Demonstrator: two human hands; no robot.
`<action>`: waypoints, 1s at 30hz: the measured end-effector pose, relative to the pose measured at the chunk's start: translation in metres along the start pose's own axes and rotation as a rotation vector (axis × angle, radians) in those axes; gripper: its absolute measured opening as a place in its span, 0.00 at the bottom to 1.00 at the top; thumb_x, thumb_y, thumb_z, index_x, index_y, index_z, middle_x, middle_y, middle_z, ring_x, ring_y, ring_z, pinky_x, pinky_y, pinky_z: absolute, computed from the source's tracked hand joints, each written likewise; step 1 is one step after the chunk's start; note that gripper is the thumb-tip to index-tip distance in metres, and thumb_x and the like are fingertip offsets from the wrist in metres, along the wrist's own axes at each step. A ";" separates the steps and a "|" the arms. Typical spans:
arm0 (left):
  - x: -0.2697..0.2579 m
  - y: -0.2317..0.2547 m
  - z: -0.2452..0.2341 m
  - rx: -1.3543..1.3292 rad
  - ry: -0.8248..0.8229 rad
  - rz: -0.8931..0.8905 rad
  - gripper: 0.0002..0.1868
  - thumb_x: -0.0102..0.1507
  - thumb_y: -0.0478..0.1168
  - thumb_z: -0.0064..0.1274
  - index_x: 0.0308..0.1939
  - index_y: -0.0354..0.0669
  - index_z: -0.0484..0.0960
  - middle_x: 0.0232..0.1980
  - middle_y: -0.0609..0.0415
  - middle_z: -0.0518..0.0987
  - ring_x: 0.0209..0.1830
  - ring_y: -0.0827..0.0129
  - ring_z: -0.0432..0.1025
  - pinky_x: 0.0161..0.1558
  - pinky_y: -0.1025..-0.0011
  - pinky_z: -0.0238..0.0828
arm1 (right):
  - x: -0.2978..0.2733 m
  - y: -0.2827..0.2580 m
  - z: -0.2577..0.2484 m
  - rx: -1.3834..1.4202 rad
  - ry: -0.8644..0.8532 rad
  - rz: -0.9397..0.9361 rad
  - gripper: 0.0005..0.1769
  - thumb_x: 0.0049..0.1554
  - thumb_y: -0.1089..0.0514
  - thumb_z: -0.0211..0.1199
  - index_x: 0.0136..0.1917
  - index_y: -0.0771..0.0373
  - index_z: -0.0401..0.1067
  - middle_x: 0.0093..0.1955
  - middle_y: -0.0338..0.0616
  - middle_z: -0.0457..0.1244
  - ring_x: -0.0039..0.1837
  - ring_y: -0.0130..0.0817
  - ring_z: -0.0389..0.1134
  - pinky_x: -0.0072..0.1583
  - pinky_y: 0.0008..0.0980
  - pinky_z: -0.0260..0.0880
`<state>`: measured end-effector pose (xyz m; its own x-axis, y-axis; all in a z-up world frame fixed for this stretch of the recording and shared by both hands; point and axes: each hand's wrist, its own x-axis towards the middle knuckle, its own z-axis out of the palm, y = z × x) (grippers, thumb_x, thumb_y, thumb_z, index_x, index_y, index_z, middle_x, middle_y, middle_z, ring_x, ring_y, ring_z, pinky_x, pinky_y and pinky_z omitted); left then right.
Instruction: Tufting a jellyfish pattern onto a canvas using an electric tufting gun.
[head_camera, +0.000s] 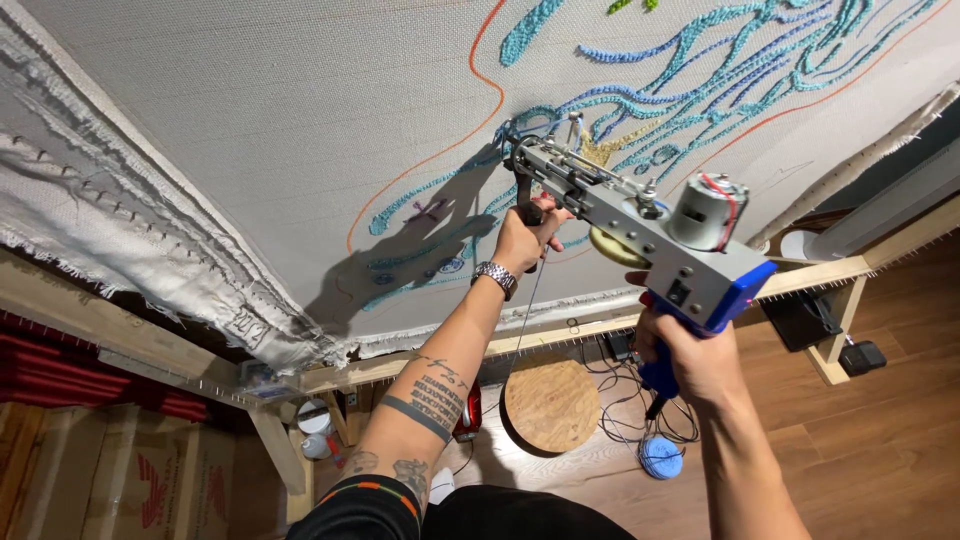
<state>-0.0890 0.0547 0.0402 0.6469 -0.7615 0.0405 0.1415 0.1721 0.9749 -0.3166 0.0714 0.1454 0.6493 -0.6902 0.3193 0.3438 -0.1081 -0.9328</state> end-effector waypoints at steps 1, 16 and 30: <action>0.010 -0.008 -0.002 0.020 0.010 0.014 0.22 0.55 0.40 0.54 0.47 0.26 0.72 0.32 0.44 0.73 0.15 0.64 0.73 0.10 0.84 0.62 | 0.003 -0.007 0.009 -0.042 0.003 -0.026 0.02 0.43 0.75 0.52 0.33 0.75 0.64 0.19 0.51 0.51 0.19 0.36 0.53 0.25 0.33 0.58; 0.048 -0.001 -0.028 0.327 0.019 -0.059 0.07 0.54 0.44 0.47 0.29 0.47 0.77 0.12 0.55 0.73 0.07 0.77 0.64 0.13 0.86 0.55 | 0.026 0.042 0.012 -0.110 0.009 -0.056 0.04 0.44 0.73 0.53 0.36 0.72 0.67 0.19 0.50 0.57 0.21 0.35 0.59 0.27 0.32 0.63; 0.084 -0.008 -0.028 0.202 0.106 -0.256 0.11 0.56 0.40 0.55 0.31 0.37 0.71 0.16 0.52 0.71 0.08 0.71 0.65 0.13 0.74 0.63 | 0.031 0.053 0.007 -0.107 0.117 0.228 0.10 0.50 0.68 0.53 0.46 0.72 0.69 0.27 0.46 0.59 0.26 0.31 0.57 0.29 0.26 0.61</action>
<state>-0.0147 0.0071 0.0301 0.6850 -0.6932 -0.2241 0.1648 -0.1521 0.9745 -0.2733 0.0489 0.1070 0.6166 -0.7828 0.0838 0.1201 -0.0116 -0.9927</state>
